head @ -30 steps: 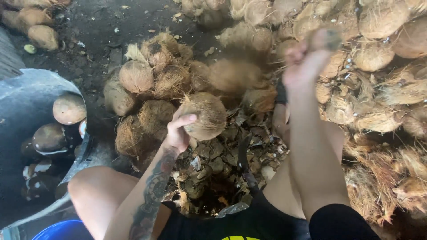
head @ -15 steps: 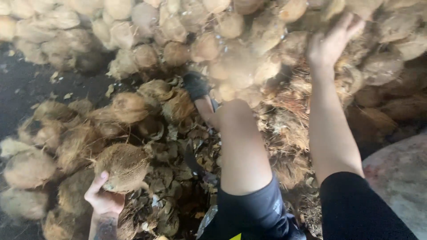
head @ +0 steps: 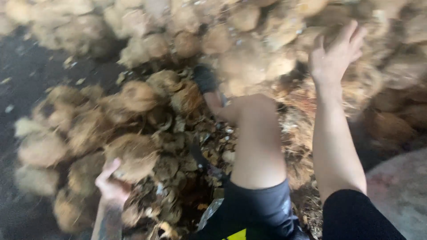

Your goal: The person sits on the ground and uses a machete to peel the husk off a coconut. They rotate the coconut to remove the fibrous outer layer and then place the peeled coconut into a bucket.

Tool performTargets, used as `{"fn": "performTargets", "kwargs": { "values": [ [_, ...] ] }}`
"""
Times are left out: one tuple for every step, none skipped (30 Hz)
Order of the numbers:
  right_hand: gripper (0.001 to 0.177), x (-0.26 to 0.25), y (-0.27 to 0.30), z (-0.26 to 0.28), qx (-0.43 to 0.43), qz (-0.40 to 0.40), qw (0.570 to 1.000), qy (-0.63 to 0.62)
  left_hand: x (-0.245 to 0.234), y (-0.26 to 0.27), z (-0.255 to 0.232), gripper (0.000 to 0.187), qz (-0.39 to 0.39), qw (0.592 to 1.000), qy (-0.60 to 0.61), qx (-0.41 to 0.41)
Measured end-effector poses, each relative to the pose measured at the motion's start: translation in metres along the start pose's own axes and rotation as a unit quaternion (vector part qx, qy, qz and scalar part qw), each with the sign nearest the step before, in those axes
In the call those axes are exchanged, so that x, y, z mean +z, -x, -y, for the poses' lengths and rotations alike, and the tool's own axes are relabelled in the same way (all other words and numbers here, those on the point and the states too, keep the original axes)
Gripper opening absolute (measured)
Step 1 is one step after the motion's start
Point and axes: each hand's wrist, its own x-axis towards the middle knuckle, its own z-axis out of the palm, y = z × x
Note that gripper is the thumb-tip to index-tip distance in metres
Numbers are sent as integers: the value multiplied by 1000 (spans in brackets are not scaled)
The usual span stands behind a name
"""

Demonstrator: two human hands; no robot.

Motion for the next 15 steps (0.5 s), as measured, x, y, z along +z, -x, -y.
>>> {"fn": "performTargets", "kwargs": {
  "values": [
    [15, 0, 0, 25, -139, -30, 975, -168, 14, 9, -24, 70, 26, 980, 88, -179],
    [15, 2, 11, 71, -144, -19, 972, -183, 23, 14, -34, 70, 7, 981, 88, -173],
    [18, 1, 24, 116, 3, 183, 921, -343, 31, 17, -43, 76, 63, 986, 78, -131],
    [23, -3, 32, 159, 137, 375, 789, -466, 45, 17, -51, 82, 123, 986, 68, -86],
    [23, 8, 58, 188, 129, 387, 781, -473, 53, 22, -59, 82, 108, 989, 68, -79],
    [33, 16, 87, 215, 116, 463, 752, -454, 61, 26, -64, 82, 59, 993, 70, -81],
    [46, 23, 116, 242, 101, 536, 718, -432, 70, 28, -70, 82, 11, 994, 72, -83],
    [46, 26, 150, 267, 96, 546, 710, -434, 61, 25, -62, 82, -3, 994, 72, -80],
    [68, 27, 184, 290, 78, 644, 653, -391, 52, 22, -54, 83, 10, 995, 71, -68],
    [90, 28, 219, 313, 59, 731, 589, -340, 43, 16, -45, 83, 26, 996, 70, -56],
    [90, 32, 237, 316, 53, 737, 581, -341, 44, 20, -50, 83, 15, 996, 69, -53],
    [94, 34, 255, 318, 141, 732, 515, -423, 46, 24, -56, 77, 50, 994, 91, -44],
    [103, 37, 272, 319, 228, 714, 440, -495, 48, 27, -61, 70, 86, 989, 111, -35],
    [103, 28, 269, 322, 226, 720, 434, -492, 49, 29, -61, 70, 76, 990, 112, -34],
    [97, 20, 266, 325, 174, 686, 466, -531, 49, 31, -61, 68, 76, 990, 113, -46]
  ]
}}
